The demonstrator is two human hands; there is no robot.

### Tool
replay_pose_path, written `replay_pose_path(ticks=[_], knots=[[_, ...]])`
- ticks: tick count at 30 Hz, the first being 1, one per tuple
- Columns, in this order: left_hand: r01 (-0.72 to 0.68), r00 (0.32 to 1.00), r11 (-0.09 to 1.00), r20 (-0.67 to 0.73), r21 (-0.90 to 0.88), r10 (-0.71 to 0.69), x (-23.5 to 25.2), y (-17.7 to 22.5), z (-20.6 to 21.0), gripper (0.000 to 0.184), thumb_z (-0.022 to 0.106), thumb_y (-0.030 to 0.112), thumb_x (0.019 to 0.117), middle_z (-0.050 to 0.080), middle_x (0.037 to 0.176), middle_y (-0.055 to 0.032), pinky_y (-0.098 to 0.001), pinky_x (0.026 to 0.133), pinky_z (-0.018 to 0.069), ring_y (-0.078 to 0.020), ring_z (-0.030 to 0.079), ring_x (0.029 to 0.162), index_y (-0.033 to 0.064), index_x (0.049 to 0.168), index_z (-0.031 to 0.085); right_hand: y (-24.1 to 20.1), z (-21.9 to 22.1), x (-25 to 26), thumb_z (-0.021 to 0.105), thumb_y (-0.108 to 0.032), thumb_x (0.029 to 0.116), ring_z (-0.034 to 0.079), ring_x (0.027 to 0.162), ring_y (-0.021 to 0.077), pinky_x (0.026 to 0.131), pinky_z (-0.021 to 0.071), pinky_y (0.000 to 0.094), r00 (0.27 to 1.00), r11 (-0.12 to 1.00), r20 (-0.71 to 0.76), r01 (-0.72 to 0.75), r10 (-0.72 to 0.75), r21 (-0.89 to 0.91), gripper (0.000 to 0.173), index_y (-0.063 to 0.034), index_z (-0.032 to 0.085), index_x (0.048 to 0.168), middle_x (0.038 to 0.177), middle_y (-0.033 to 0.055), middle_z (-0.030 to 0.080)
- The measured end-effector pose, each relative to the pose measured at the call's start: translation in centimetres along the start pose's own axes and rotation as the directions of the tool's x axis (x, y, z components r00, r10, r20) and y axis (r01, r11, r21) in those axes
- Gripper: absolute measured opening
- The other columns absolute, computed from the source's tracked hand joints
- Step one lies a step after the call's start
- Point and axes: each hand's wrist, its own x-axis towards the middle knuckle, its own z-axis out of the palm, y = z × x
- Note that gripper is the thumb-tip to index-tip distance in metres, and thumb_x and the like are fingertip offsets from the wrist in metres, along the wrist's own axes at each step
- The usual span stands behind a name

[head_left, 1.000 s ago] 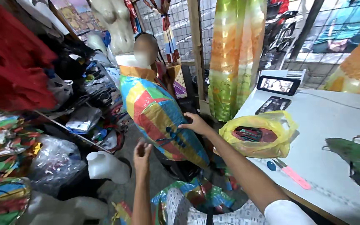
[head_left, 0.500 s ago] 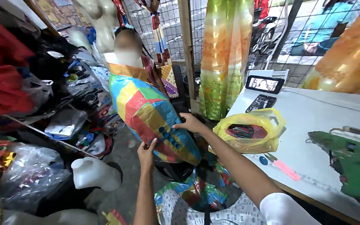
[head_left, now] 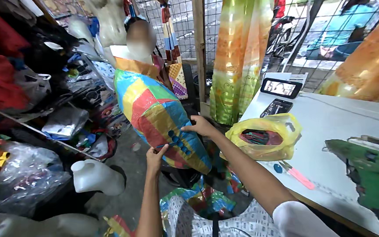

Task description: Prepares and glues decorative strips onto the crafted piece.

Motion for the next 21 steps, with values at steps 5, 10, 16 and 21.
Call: replay_pose_path(ticks=[5, 10, 16, 21], knots=[[0.01, 1.0, 0.998, 0.014, -0.055, -0.01, 0.6, -0.5, -0.1, 0.008, 0.066, -0.001, 0.0946, 0.075, 0.088, -0.0064, -0.0318, 0.083, 0.0615, -0.0128, 0.073, 0.084, -0.0039, 0.102, 0.066, 0.0, 0.4, 0.1, 0.078, -0.017, 0.0909, 0.068, 0.095, 0.0188, 0.089, 0.0566, 0.0382, 0.999, 0.997, -0.038, -0.011, 0.014, 0.079, 0.035, 0.0054, 0.066, 0.115, 0.107, 0.0167, 0.07], [0.017, 1.0, 0.997, 0.017, -0.081, -0.015, 0.8, -0.3, -0.3, 0.009, 0.067, -0.001, 0.094, 0.075, 0.089, -0.008, -0.0332, 0.083, 0.0619, -0.0141, 0.073, 0.084, -0.0048, 0.103, 0.067, -0.2, 0.8, 0.1, 0.078, -0.015, 0.0906, 0.068, 0.085, 0.0147, 0.081, 0.0577, 0.0344, 0.997, 0.992, -0.068, -0.016, 0.025, 0.127, 0.027, 0.0036, 0.069, 0.107, 0.097, 0.0126, 0.071], [0.004, 0.999, 0.998, 0.032, -0.063, -0.002, 0.7, -0.2, -0.5, 0.005, 0.067, -0.002, 0.0941, 0.075, 0.087, -0.0065, -0.0322, 0.083, 0.0618, -0.0125, 0.073, 0.083, -0.0042, 0.099, 0.068, -1.3, 0.8, -1.2, 0.077, -0.02, 0.092, 0.066, 0.086, 0.0203, 0.08, 0.0562, 0.0401, 0.996, 0.996, -0.066, -0.065, 0.068, 0.053, 0.031, 0.0015, 0.068, 0.112, 0.1, 0.015, 0.07], [0.051, 0.997, 0.994, 0.07, -0.097, -0.044, 0.0, 0.4, 0.1, 0.013, 0.062, -0.003, 0.0953, 0.073, 0.092, -0.004, -0.0296, 0.084, 0.0604, -0.0101, 0.071, 0.087, -0.0034, 0.109, 0.061, -0.9, 0.9, -1.4, 0.08, -0.011, 0.088, 0.069, 0.098, 0.0231, 0.089, 0.058, 0.0407, 0.998, 0.992, 0.014, -0.066, 0.065, 0.107, 0.052, 0.0031, 0.057, 0.133, 0.116, 0.0189, 0.068]])
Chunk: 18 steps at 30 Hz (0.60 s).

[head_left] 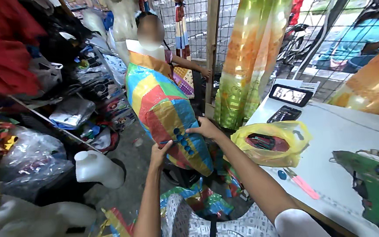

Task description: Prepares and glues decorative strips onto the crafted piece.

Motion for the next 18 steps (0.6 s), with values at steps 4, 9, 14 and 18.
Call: replay_pose_path(ticks=[4, 9, 14, 18], knots=[[0.023, 0.999, 0.999, 0.025, -0.027, -0.023, -0.2, -0.1, 0.3, 0.017, 0.062, -0.002, 0.0956, 0.074, 0.093, -0.0055, -0.0314, 0.084, 0.0613, -0.012, 0.073, 0.087, -0.004, 0.113, 0.059, 0.2, 0.5, 0.0, 0.081, -0.014, 0.0875, 0.068, 0.088, 0.0207, 0.081, 0.0578, 0.0386, 0.999, 1.0, -0.041, -0.02, 0.02, -0.01, 0.045, 0.0048, 0.059, 0.122, 0.104, 0.0172, 0.068], [-0.015, 1.0, 1.0, 0.006, 0.023, 0.015, -0.3, -0.7, -0.4, 0.025, 0.061, 0.003, 0.0965, 0.074, 0.097, -0.0038, -0.0318, 0.083, 0.0625, -0.0114, 0.073, 0.088, -0.0041, 0.12, 0.056, 0.4, 1.1, 0.5, 0.084, -0.021, 0.0859, 0.067, 0.088, 0.0238, 0.084, 0.0569, 0.0422, 0.996, 0.994, -0.07, -0.059, 0.052, -0.092, 0.045, 0.0059, 0.062, 0.114, 0.1, 0.0187, 0.068], [-0.039, 0.999, 0.999, -0.008, 0.038, 0.04, -0.4, -0.6, -0.5, 0.033, 0.062, 0.005, 0.0946, 0.073, 0.099, 0.0024, -0.0287, 0.083, 0.0625, -0.0068, 0.072, 0.09, -0.0006, 0.125, 0.051, 0.1, 0.4, 0.0, 0.082, -0.024, 0.0885, 0.065, 0.102, 0.0274, 0.094, 0.0529, 0.0448, 0.999, 0.99, -0.038, 0.032, -0.038, -0.139, 0.046, 0.0083, 0.064, 0.116, 0.111, 0.0234, 0.067], [-0.075, 0.997, 0.997, 0.011, 0.014, 0.075, -0.1, -0.4, -1.6, 0.023, 0.061, 0.001, 0.0932, 0.075, 0.093, 0.0052, -0.0279, 0.081, 0.0632, -0.0066, 0.073, 0.086, 0.0035, 0.115, 0.056, 0.1, -0.4, -0.5, 0.078, -0.015, 0.0914, 0.065, 0.104, 0.0232, 0.095, 0.0525, 0.0401, 0.992, 0.99, -0.027, 0.121, -0.123, -0.072, 0.033, 0.0074, 0.067, 0.114, 0.112, 0.021, 0.068]])
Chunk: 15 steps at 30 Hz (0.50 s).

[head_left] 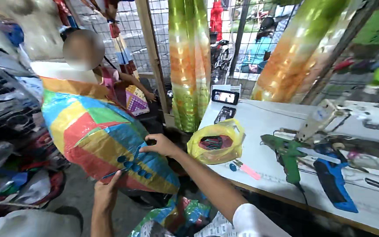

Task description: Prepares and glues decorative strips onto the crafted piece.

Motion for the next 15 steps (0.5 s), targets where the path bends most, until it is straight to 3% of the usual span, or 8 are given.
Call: replay_pose_path(ticks=[2, 4, 7, 9, 15], knots=[[-0.013, 1.0, 1.0, 0.025, 0.004, 0.013, 0.3, 0.1, -0.3, 0.023, 0.062, 0.0, 0.0919, 0.075, 0.094, 0.0054, -0.0281, 0.082, 0.063, -0.0072, 0.074, 0.087, 0.004, 0.114, 0.057, 0.4, -0.3, -0.3, 0.076, -0.011, 0.0924, 0.065, 0.103, 0.0201, 0.094, 0.0531, 0.0369, 1.0, 0.999, 0.008, 0.018, -0.019, 0.035, 0.029, 0.0076, 0.069, 0.114, 0.112, 0.0191, 0.069], [0.001, 1.0, 0.999, 0.024, 0.033, -0.002, 0.3, 0.5, -0.2, 0.023, 0.062, 0.0, 0.0921, 0.074, 0.094, 0.0052, -0.0276, 0.083, 0.0623, -0.0063, 0.073, 0.087, 0.0026, 0.115, 0.057, 1.0, -0.8, -0.7, 0.073, -0.012, 0.0949, 0.066, 0.103, 0.0213, 0.094, 0.0537, 0.0394, 1.0, 1.0, 0.006, 0.015, -0.016, 0.026, 0.026, 0.0057, 0.07, 0.115, 0.114, 0.018, 0.07], [0.041, 0.999, 0.994, -0.037, 0.105, -0.037, -0.2, 1.0, -0.5, 0.013, 0.061, 0.001, 0.0926, 0.07, 0.086, 0.0059, -0.0246, 0.08, 0.06, -0.0031, 0.069, 0.081, 0.0023, 0.105, 0.059, 0.9, -0.6, -1.1, 0.069, -0.014, 0.0975, 0.066, 0.1, 0.0193, 0.091, 0.0537, 0.0396, 0.999, 0.999, -0.038, -0.027, 0.028, 0.018, 0.024, 0.0036, 0.071, 0.115, 0.112, 0.0157, 0.071], [0.014, 0.999, 0.995, -0.051, 0.104, -0.008, -0.2, 0.8, -1.1, 0.01, 0.056, -0.001, 0.0949, 0.068, 0.084, 0.0073, -0.0234, 0.079, 0.0586, -0.0021, 0.067, 0.079, 0.0045, 0.102, 0.06, 1.5, -0.4, -0.3, 0.071, -0.013, 0.096, 0.066, 0.093, 0.0129, 0.087, 0.0546, 0.034, 0.995, 1.0, -0.099, -0.015, 0.017, 0.02, 0.02, 0.0027, 0.073, 0.108, 0.103, 0.0115, 0.072], [-0.014, 0.982, 0.998, -0.188, 0.056, 0.024, -0.1, 0.5, -1.6, 0.018, 0.057, -0.004, 0.0982, 0.071, 0.078, 0.0046, -0.0246, 0.077, 0.059, -0.0038, 0.068, 0.074, 0.0032, 0.089, 0.07, 1.5, -0.6, -0.5, 0.071, -0.016, 0.096, 0.063, 0.087, 0.0125, 0.081, 0.0532, 0.0351, 0.991, 0.999, -0.135, -0.027, 0.024, -0.024, 0.015, -0.0017, 0.073, 0.101, 0.099, 0.0078, 0.071]])
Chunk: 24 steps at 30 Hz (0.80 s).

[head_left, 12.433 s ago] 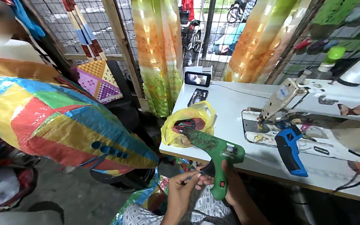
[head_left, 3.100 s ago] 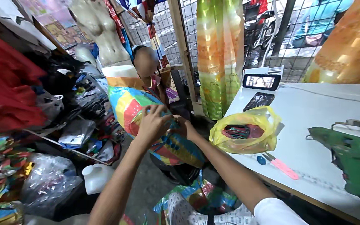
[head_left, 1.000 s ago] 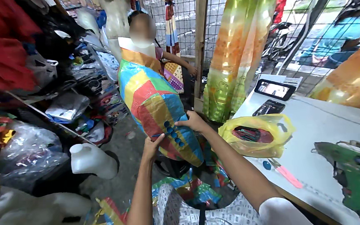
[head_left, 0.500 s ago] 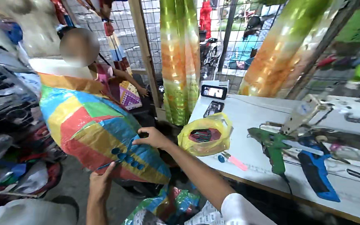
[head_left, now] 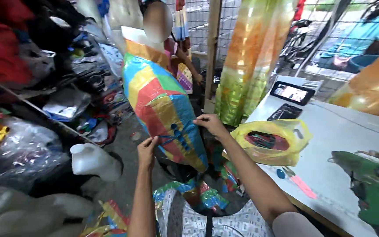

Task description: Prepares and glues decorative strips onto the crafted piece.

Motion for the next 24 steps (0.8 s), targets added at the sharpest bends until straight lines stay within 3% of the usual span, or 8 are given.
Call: replay_pose_path(ticks=[5, 9, 15, 19, 21, 22, 24], knots=[[-0.034, 0.999, 0.999, 0.029, -0.005, 0.034, 0.4, -1.2, -0.4, 0.014, 0.061, -0.002, 0.0972, 0.073, 0.08, 0.0018, -0.0274, 0.08, 0.0597, -0.0067, 0.07, 0.076, 0.0014, 0.091, 0.073, 0.2, -0.2, -0.1, 0.072, -0.018, 0.0961, 0.063, 0.087, 0.0119, 0.081, 0.0526, 0.0343, 1.0, 1.0, -0.003, -0.016, 0.016, -0.021, 0.015, -0.0034, 0.073, 0.101, 0.099, 0.0063, 0.071], [-0.011, 0.995, 0.999, 0.097, -0.03, 0.014, 0.2, -0.5, -0.3, 0.015, 0.058, -0.004, 0.094, 0.072, 0.084, 0.0042, -0.0254, 0.08, 0.0586, -0.005, 0.068, 0.078, 0.004, 0.099, 0.069, -0.1, -0.2, 0.2, 0.075, -0.013, 0.0929, 0.065, 0.098, 0.0178, 0.088, 0.0546, 0.0381, 0.999, 0.999, 0.046, 0.014, -0.015, 0.031, 0.027, 0.0005, 0.069, 0.115, 0.111, 0.0135, 0.069], [-0.015, 0.999, 1.0, 0.046, 0.023, 0.014, 0.8, -0.4, 0.2, 0.009, 0.062, 0.0, 0.0973, 0.073, 0.083, 0.0, -0.0286, 0.079, 0.0596, -0.0081, 0.07, 0.077, 0.001, 0.094, 0.071, -0.4, 1.1, 1.6, 0.077, -0.017, 0.0914, 0.062, 0.088, 0.0149, 0.083, 0.0525, 0.0354, 0.999, 0.998, -0.003, 0.054, -0.054, -0.012, 0.024, 0.003, 0.067, 0.099, 0.097, 0.0121, 0.066], [-0.05, 0.998, 0.998, 0.044, 0.044, 0.048, 0.6, -0.8, -0.1, 0.01, 0.062, 0.002, 0.0974, 0.073, 0.082, 0.0008, -0.0275, 0.079, 0.0597, -0.0071, 0.07, 0.078, 0.0019, 0.094, 0.071, 0.4, 1.5, 1.9, 0.078, -0.017, 0.0909, 0.063, 0.087, 0.017, 0.082, 0.0533, 0.0365, 0.998, 0.998, -0.018, 0.066, -0.065, 0.013, 0.025, 0.0037, 0.067, 0.099, 0.096, 0.0138, 0.067], [-0.071, 0.996, 0.992, 0.065, 0.106, 0.064, 0.2, -0.7, -0.3, 0.01, 0.062, 0.005, 0.0975, 0.071, 0.09, 0.0008, -0.0273, 0.082, 0.0584, -0.0058, 0.068, 0.083, 0.0, 0.104, 0.068, 0.1, 1.2, 1.1, 0.079, -0.019, 0.0903, 0.065, 0.099, 0.0217, 0.09, 0.0539, 0.0397, 0.996, 0.997, -0.055, 0.074, -0.073, 0.015, 0.034, 0.0041, 0.067, 0.113, 0.111, 0.0172, 0.069], [-0.077, 0.995, 0.988, 0.078, 0.134, 0.067, -0.2, -0.8, -0.3, 0.021, 0.061, 0.006, 0.0978, 0.068, 0.099, -0.0016, -0.0278, 0.085, 0.0571, -0.0056, 0.066, 0.089, -0.0042, 0.116, 0.062, 0.2, 0.8, 0.3, 0.079, -0.02, 0.0906, 0.066, 0.1, 0.0223, 0.089, 0.055, 0.0393, 0.993, 0.997, -0.089, 0.081, -0.08, 0.015, 0.039, 0.0028, 0.066, 0.119, 0.116, 0.0173, 0.068], [-0.078, 0.996, 0.985, 0.059, 0.154, 0.07, -1.5, -1.3, -0.2, 0.041, 0.056, 0.01, 0.1012, 0.061, 0.118, -0.0075, -0.0259, 0.089, 0.0555, -0.005, 0.063, 0.1, -0.0086, 0.137, 0.048, 0.2, -0.5, -3.0, 0.076, -0.019, 0.0928, 0.066, 0.093, 0.0209, 0.081, 0.0568, 0.0372, 0.979, 0.996, -0.183, 0.092, -0.092, -0.008, 0.034, -0.0005, 0.066, 0.12, 0.111, 0.0148, 0.069]])
